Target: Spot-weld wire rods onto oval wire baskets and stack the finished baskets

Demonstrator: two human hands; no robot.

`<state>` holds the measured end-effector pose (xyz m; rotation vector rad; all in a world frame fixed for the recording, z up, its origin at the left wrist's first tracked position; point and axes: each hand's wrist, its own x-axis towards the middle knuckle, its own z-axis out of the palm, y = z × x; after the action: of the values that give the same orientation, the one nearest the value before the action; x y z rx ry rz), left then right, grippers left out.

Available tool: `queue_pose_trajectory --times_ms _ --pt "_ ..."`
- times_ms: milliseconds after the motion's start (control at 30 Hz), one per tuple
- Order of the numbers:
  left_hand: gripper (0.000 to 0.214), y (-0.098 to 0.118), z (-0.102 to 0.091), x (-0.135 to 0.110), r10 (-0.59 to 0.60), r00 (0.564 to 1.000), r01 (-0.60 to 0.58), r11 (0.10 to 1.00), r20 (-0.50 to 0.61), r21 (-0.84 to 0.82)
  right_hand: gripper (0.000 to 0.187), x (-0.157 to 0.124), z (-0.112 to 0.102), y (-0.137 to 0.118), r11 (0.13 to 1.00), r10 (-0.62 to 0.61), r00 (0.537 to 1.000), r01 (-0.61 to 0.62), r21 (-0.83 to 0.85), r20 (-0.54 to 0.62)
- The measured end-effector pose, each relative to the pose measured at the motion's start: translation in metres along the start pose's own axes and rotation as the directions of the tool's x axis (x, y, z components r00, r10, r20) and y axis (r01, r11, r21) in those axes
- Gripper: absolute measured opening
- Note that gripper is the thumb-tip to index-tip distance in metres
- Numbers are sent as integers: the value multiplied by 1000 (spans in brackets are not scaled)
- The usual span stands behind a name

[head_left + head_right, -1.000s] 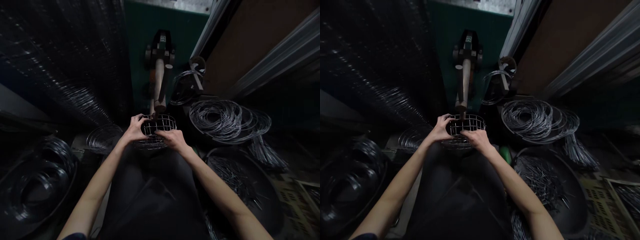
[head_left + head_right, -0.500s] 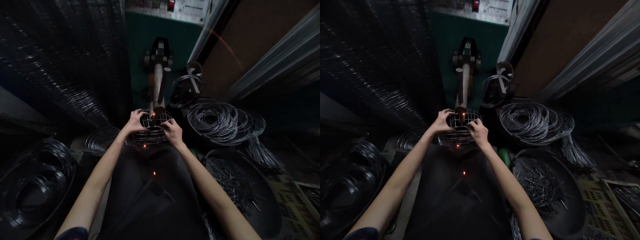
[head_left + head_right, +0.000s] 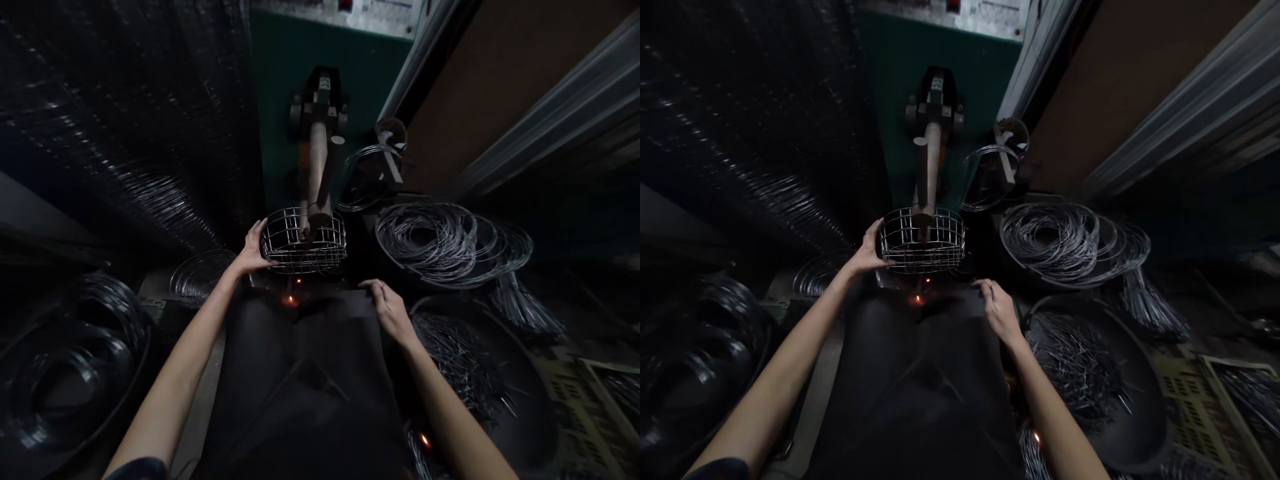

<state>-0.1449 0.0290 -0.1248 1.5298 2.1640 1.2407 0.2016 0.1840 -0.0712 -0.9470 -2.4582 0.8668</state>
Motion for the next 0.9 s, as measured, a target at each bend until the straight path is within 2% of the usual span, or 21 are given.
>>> queue_pose_trajectory --times_ms 67,133,200,233,300,367,433,467,533,567,633,700,800,900 --pt "122 -7 5 0 21 996 -29 995 -83 -92 42 -22 8 29 1000 14 995 -13 -12 102" --pt "122 -7 10 1 18 987 -47 981 -158 -187 37 -35 17 54 999 -32 980 39 -29 198" --pt "125 -3 12 -3 -11 980 -40 965 -197 -258 33 -40 22 68 996 -78 966 84 -13 247" --pt "126 2 11 -7 -19 979 -37 962 -202 -271 31 -39 21 67 996 -83 968 84 4 235" --pt "124 14 7 -18 11 985 -53 969 -172 -239 26 -30 14 49 997 -63 984 54 62 168" --pt "119 30 3 -30 94 989 -110 982 -110 -151 34 -15 5 12 988 -47 989 25 151 144" --pt "112 48 0 -38 167 985 -170 983 -45 -64 41 3 1 -31 966 -87 966 22 256 244" --pt "108 57 0 -41 190 982 -190 981 -20 -33 38 12 1 -51 954 -126 937 24 299 325" --pt "99 71 3 -43 204 979 -205 979 24 20 30 30 7 -80 947 -186 871 35 320 454" --pt "95 77 6 -44 204 978 -207 977 46 49 27 37 12 -88 955 -196 854 55 290 482" --pt "87 83 11 -44 210 975 -217 970 78 108 24 46 22 -95 976 -209 871 160 147 444" --pt "83 86 15 -43 213 973 -224 964 89 145 25 48 31 -92 944 -279 883 325 -64 377" --pt "83 86 19 -42 198 978 -206 967 69 147 39 43 36 -86 796 -390 828 523 -306 402" --pt "84 85 22 -41 180 982 -186 974 50 132 40 35 32 -84 721 -412 793 585 -372 448"
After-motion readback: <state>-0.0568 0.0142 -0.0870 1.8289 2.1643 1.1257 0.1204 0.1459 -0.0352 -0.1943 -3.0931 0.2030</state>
